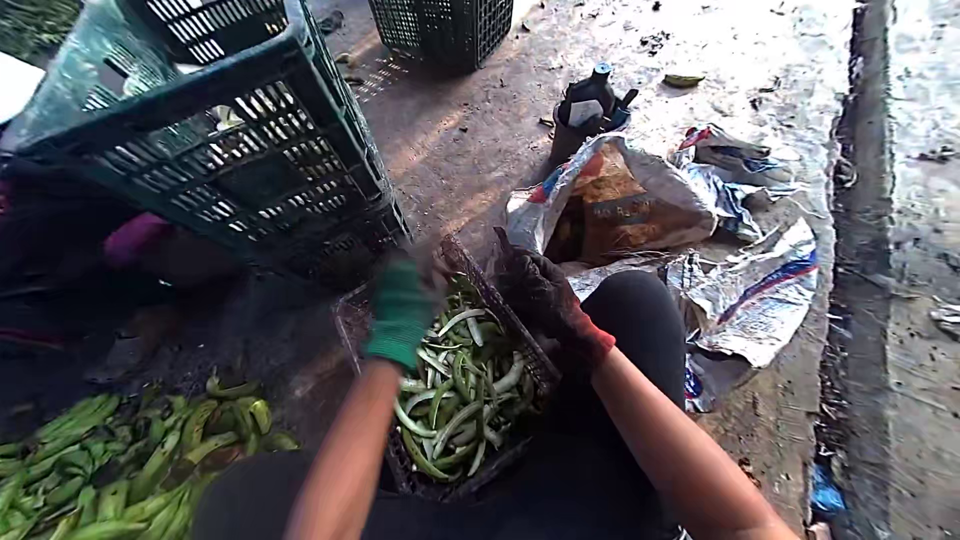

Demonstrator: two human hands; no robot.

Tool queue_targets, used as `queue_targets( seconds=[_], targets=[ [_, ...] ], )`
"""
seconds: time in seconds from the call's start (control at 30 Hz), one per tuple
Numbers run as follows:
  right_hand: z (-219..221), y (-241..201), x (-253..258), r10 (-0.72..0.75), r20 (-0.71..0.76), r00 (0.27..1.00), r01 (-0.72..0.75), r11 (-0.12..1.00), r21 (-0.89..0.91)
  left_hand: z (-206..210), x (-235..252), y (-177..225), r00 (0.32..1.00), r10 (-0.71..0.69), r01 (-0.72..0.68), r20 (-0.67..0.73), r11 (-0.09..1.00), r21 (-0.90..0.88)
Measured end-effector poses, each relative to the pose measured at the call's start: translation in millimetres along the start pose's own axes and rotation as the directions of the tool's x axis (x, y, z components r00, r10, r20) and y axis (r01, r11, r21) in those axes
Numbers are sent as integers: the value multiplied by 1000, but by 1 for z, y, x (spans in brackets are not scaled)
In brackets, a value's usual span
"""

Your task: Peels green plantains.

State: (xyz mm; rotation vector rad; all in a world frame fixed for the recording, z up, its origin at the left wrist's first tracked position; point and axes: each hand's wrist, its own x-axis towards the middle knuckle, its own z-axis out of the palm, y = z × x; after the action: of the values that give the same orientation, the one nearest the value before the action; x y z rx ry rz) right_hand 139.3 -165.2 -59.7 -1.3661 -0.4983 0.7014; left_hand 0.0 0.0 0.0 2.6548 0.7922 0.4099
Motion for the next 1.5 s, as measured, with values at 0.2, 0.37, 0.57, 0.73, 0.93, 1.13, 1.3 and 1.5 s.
queue_targets(
  seconds=[0.2,0.37,0.57,0.73,0.93,1.13,1.3,1.5],
  targets=[
    [1,-5,-4,-11,-16,1000,12,997,72,207,-25,-3,711,-327,240,623,945,223],
    [7,-7,6,45,-47,998,-40,992,118,189,-24,-10,626,-438,286,646,899,332],
    [23,12,16,35,70,997,-40,997,71,150,-75,-43,636,-325,143,700,941,308],
    [29,8,6,40,91,995,-47,996,82,163,-58,-27,688,-393,285,610,920,271],
    [20,4,9,95,0,995,-95,989,114,183,-55,-14,587,-451,346,673,891,296],
    [20,6,13,209,76,975,-218,965,143,146,-86,-22,632,-325,329,704,934,136],
    [25,-7,2,172,270,947,-234,947,219,74,-99,-31,823,-365,566,436,597,-569],
    [35,-15,-16,102,544,833,-254,944,212,-9,-99,-43,977,-205,79,55,112,-991]
  ],
)
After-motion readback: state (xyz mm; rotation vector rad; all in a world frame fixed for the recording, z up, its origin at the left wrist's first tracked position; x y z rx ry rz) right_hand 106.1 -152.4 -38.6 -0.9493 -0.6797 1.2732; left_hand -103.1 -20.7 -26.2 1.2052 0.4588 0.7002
